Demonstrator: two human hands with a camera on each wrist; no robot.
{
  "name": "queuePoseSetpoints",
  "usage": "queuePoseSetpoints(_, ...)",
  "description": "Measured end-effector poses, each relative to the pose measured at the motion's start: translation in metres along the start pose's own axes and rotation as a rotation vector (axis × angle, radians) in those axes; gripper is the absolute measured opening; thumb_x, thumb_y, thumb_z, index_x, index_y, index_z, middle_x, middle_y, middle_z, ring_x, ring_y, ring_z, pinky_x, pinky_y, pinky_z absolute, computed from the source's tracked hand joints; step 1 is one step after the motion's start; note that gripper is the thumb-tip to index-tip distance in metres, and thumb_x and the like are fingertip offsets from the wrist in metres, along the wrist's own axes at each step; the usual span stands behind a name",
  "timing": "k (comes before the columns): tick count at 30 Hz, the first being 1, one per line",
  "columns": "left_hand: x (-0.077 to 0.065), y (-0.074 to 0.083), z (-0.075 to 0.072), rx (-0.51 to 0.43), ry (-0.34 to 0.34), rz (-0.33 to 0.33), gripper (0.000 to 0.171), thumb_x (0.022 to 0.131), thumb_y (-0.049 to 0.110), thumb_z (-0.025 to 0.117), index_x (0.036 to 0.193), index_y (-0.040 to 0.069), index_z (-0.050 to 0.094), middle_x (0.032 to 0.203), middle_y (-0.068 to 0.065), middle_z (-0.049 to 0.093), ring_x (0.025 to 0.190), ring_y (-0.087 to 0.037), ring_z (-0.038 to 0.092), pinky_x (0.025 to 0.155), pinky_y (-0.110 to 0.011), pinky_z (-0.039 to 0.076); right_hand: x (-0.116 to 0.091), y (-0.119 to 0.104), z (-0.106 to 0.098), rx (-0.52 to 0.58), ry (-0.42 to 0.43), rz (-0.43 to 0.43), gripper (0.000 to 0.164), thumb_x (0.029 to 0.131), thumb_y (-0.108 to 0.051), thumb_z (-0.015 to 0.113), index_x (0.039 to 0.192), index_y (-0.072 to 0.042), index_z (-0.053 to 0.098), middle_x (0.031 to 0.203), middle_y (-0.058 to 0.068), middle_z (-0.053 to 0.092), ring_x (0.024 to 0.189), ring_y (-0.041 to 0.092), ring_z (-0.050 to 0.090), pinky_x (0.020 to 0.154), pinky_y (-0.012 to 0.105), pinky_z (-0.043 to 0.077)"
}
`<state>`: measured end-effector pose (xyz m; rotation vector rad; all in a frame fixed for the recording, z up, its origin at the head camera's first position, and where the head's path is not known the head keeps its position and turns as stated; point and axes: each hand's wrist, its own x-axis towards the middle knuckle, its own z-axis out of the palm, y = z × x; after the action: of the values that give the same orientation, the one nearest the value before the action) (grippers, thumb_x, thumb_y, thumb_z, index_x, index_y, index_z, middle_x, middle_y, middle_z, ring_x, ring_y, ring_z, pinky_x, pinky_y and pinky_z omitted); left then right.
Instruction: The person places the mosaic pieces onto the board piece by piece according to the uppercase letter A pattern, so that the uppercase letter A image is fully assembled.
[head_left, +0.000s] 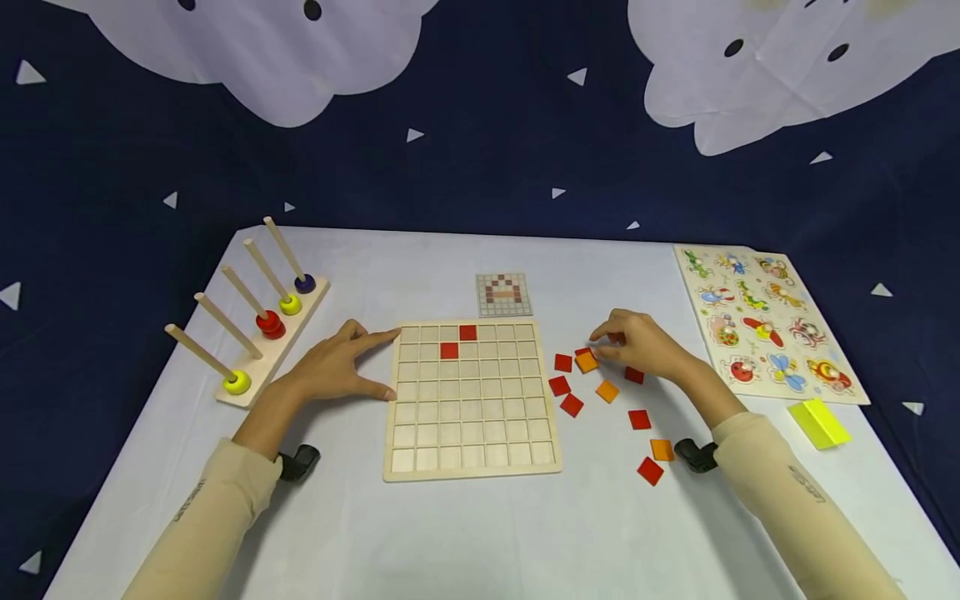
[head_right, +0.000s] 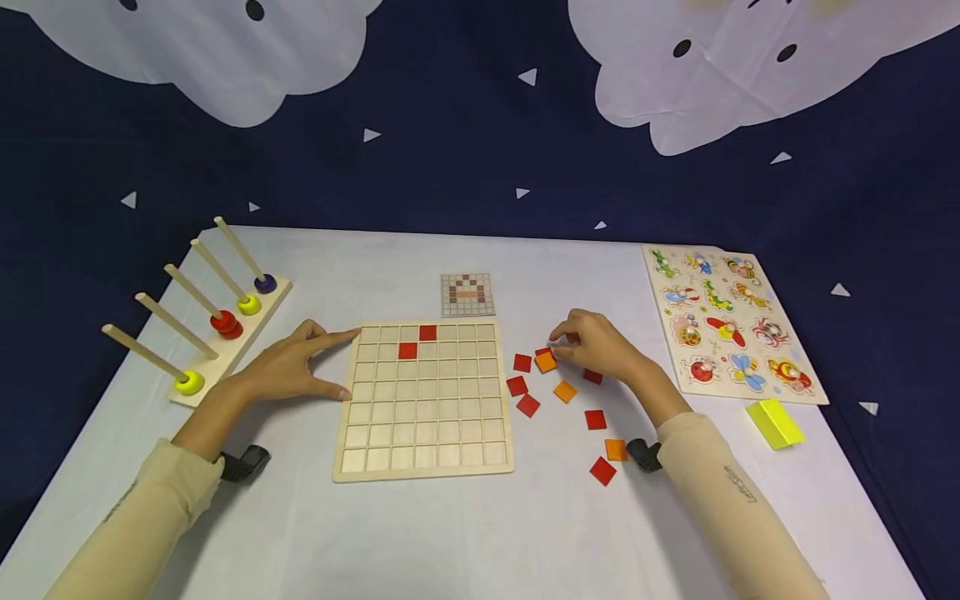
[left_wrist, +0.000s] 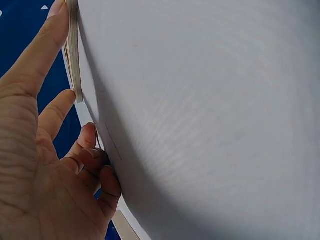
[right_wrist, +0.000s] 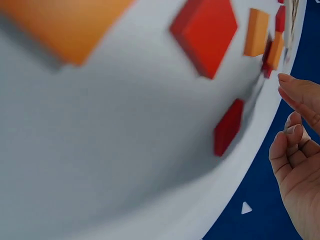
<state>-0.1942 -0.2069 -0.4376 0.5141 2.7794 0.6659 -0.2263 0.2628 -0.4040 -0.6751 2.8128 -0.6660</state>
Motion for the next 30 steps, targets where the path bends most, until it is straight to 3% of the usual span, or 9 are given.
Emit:
queuePoseSetpoints(17,0.000,0.000,0.001,-0.010,0.002,0.006,0.103,0.066,0.063,0.084,0.151,0.022,0.044,0.111,-0.008,0.048,0.084,-0.020,0.048,0.076,-0.033,0.042,-0.007,0.015,0.011,0.094,-0.007,0.011,0.031,0.081,-0.005,0.079,0.112,-0.007,0.076,0.079,0.000,0.056,0.077,0.018,0.048,0.068,0.027,0.040)
queuePoseSetpoints(30,-0.001,-0.001,0.001,-0.012,0.005,0.004,0.103,0.066,0.063,0.084,0.151,0.022,0.044,0.111,-0.008,0.048,0.085,-0.019,0.048,0.076,-0.033,0.041,-0.005,0.016,0.016,0.097,0.002,0.007,0.023,0.082,-0.006,0.079,0.105,-0.004,0.076,0.081,0.000,0.059,0.074,0.017,0.047,0.065,0.025,0.040)
